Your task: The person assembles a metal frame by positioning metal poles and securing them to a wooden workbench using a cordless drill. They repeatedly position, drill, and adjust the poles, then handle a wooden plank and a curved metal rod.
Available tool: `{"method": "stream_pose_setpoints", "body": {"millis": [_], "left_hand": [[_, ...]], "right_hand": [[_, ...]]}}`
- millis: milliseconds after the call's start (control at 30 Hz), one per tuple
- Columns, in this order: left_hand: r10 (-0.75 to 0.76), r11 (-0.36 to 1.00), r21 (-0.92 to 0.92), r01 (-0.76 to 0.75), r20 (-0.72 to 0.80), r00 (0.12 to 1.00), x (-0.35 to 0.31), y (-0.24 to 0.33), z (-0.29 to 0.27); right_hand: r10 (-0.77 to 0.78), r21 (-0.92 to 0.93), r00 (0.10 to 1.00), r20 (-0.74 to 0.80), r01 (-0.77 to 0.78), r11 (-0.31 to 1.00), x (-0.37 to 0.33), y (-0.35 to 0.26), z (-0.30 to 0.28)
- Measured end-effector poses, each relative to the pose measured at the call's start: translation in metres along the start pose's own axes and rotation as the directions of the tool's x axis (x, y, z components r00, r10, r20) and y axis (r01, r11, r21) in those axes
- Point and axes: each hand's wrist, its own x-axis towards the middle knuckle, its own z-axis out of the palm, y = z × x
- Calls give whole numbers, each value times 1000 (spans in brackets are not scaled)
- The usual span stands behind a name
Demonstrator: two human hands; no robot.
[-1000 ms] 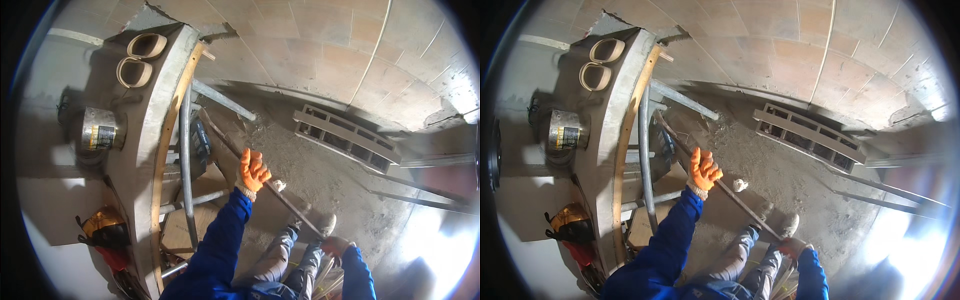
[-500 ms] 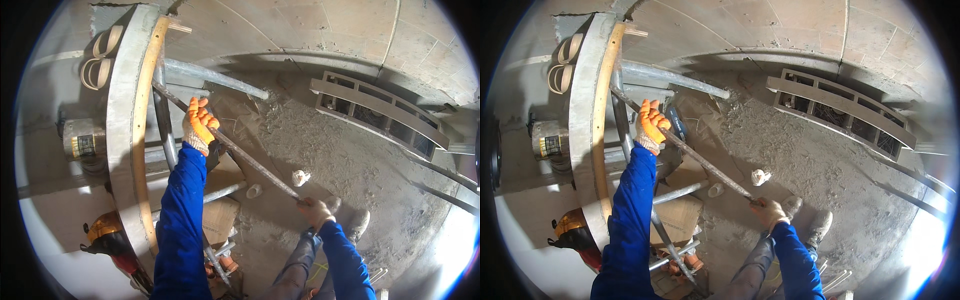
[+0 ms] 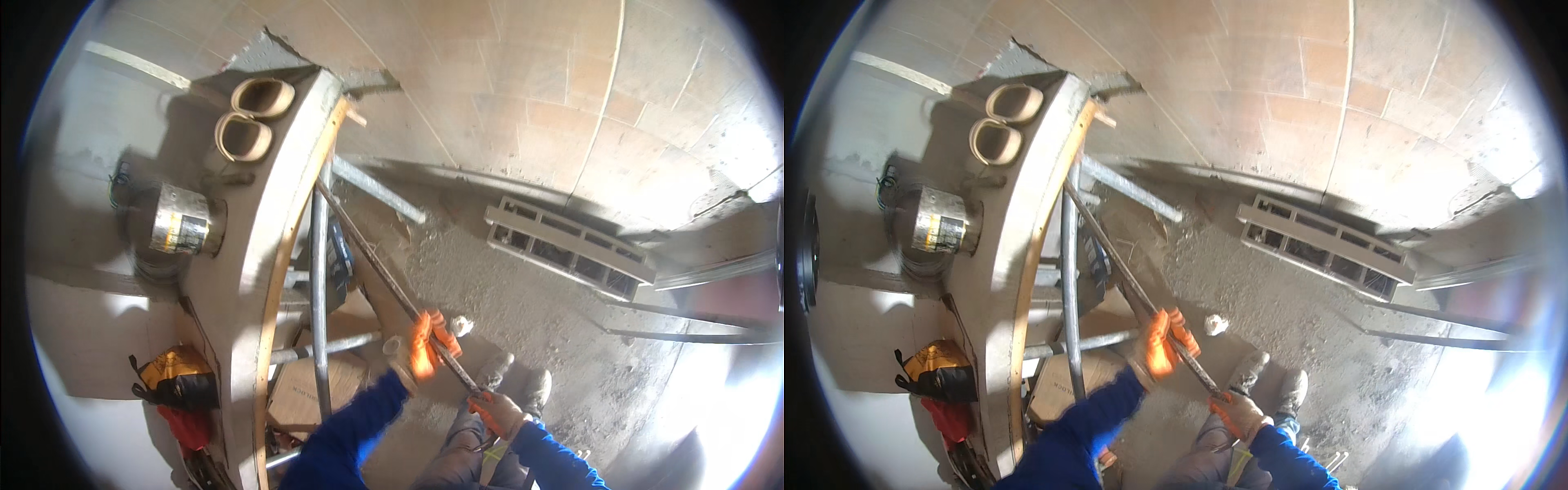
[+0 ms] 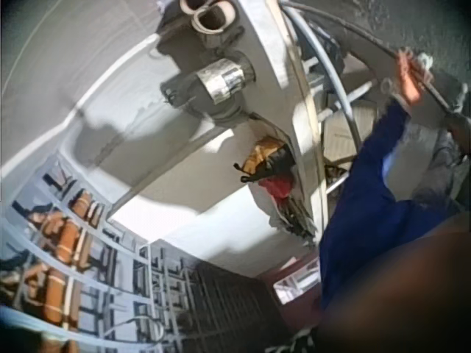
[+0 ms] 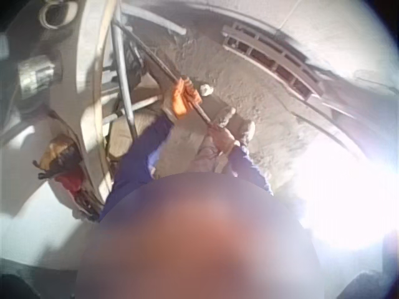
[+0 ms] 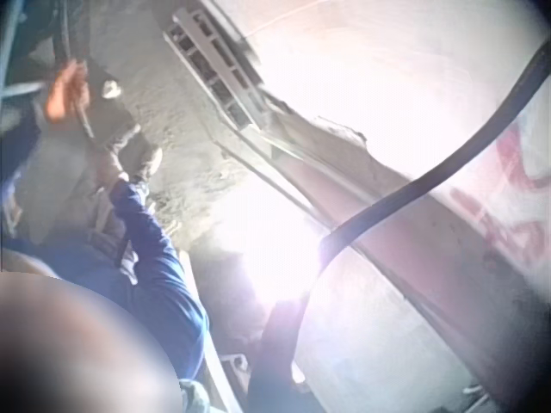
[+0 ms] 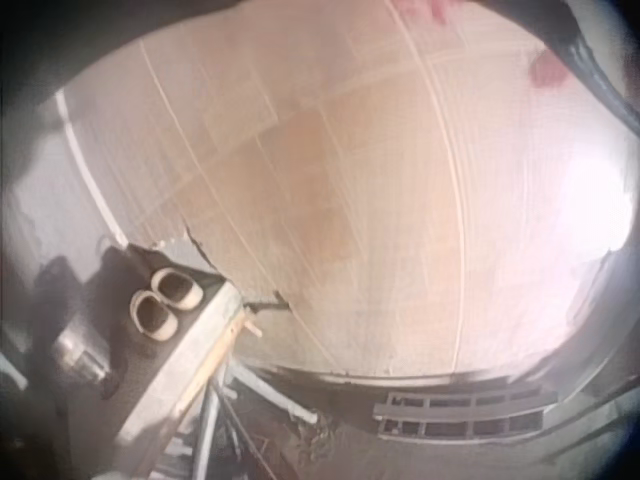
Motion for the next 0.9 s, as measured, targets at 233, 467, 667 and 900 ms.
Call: {"method": "stream_pose_setpoints", "body": {"millis": [233, 467, 667, 900], "left_hand": [[-25, 994, 90, 57, -323, 946, -61, -51, 7], [-76, 988, 85, 130, -470, 879, -98, -16, 52], [61, 990, 141, -3, -411, 910, -14, -69, 13], [115, 979, 195, -62, -272, 955, 47, -91, -77]], "right_hand": [[-70, 52, 997, -16, 71, 996, -45, -11, 50], [-86, 212, 995, 46, 74, 974, -51, 14, 84], [-619, -552, 778, 103, 563, 615, 19, 35, 2], [54, 173, 994, 93, -70, 983, 112, 68, -18]]}}
